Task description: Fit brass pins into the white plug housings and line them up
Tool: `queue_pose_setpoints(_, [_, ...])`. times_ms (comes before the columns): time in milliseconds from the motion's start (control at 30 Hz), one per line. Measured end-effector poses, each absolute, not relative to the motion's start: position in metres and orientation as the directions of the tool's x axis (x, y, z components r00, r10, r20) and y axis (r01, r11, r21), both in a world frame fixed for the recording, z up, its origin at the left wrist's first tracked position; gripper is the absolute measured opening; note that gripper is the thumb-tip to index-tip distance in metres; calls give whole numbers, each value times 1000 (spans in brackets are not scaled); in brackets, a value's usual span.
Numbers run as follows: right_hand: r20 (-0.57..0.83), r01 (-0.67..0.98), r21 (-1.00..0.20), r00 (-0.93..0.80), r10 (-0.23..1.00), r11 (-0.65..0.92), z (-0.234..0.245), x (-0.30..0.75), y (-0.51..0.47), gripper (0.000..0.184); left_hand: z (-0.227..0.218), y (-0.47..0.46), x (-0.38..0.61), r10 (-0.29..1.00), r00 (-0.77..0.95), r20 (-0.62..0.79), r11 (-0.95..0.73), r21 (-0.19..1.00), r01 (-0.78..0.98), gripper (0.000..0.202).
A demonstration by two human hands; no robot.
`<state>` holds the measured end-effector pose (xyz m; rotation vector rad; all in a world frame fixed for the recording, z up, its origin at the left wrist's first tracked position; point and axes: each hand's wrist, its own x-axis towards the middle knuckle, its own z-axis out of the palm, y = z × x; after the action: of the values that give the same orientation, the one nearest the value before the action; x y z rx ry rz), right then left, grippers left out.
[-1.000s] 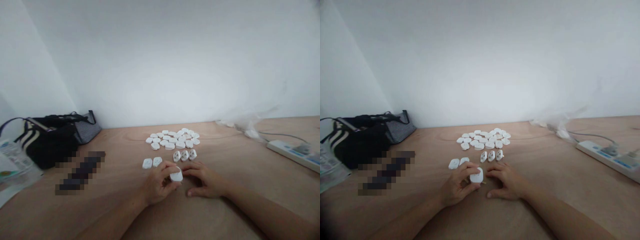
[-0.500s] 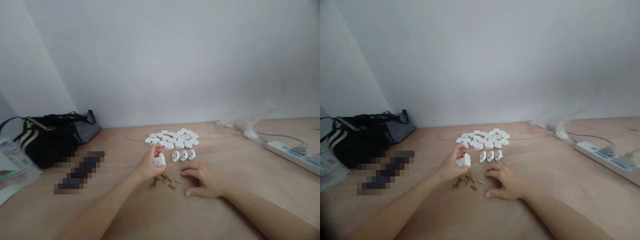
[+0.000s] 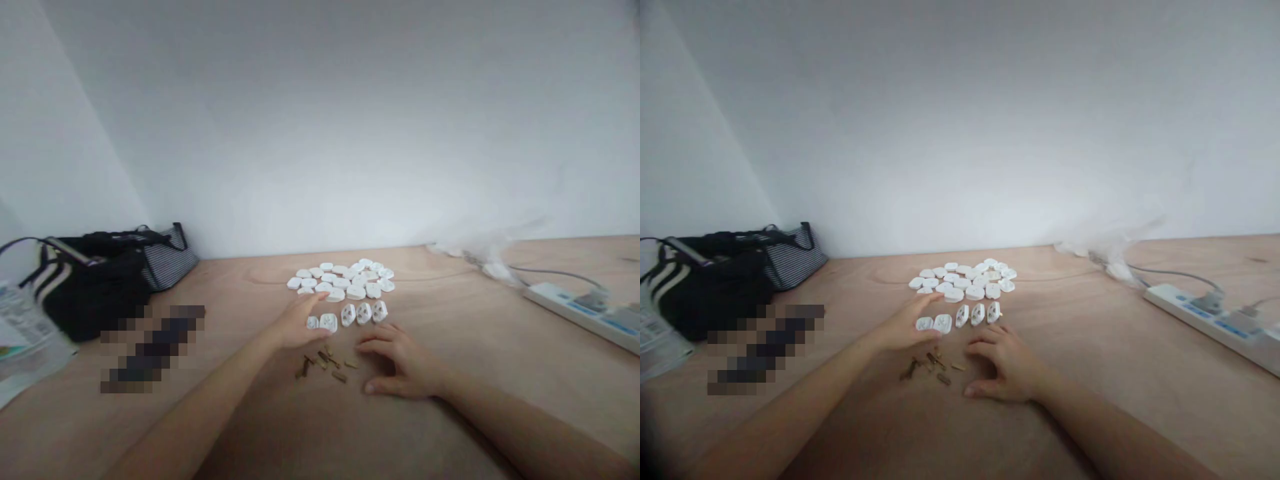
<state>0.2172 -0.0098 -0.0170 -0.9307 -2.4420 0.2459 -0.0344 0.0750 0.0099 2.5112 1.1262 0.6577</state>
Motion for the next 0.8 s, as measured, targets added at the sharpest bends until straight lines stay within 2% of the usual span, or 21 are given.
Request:
queue_pose_setpoints(67, [443,640,-281,-574,689,715,-13,214,-7,43,9,60,-40,770,515,376,-638,431,638,53])
queue_pose_setpoints(133, [490,715,-221,-507,709,663,-8,209,0,35,7,41,-46,709,452,541,-682,365,633,26])
queue_pose_setpoints(200, [518,775,-168,-456,723,609,-3,205,12,35,4,20,-50,609,577,544,-781,286,555,22])
queue_pose_setpoints(233, [515,791,-143,-453,728,594,-2,202,19,39,3,10,-51,570,662,486,-818,265,510,25])
queue_pose_setpoints(333, [492,795,-60,-502,711,603,0,195,40,40,4,-11,-53,509,826,244,-857,231,460,57])
queue_pose_setpoints(400, [461,790,-34,-531,711,612,-2,189,50,35,6,-16,-53,508,857,81,-846,231,480,64])
queue_pose_setpoints(467, [441,789,-35,-539,718,614,-4,184,55,29,8,-16,-53,508,861,-15,-834,240,496,62])
queue_pose_setpoints(533, [446,787,-61,-529,722,614,-5,181,57,27,7,-14,-54,506,861,-39,-829,253,499,63])
queue_pose_setpoints(633, [512,761,-149,-486,708,631,-3,182,53,34,5,-12,-55,515,857,-18,-824,265,501,66])
queue_pose_setpoints(733, [595,659,-322,-418,687,680,-2,187,40,42,5,-14,-56,509,861,14,-831,269,487,58])
queue_pose_setpoints(800, [590,557,-486,-360,723,674,-5,193,27,49,6,-15,-56,502,864,34,-835,279,474,49])
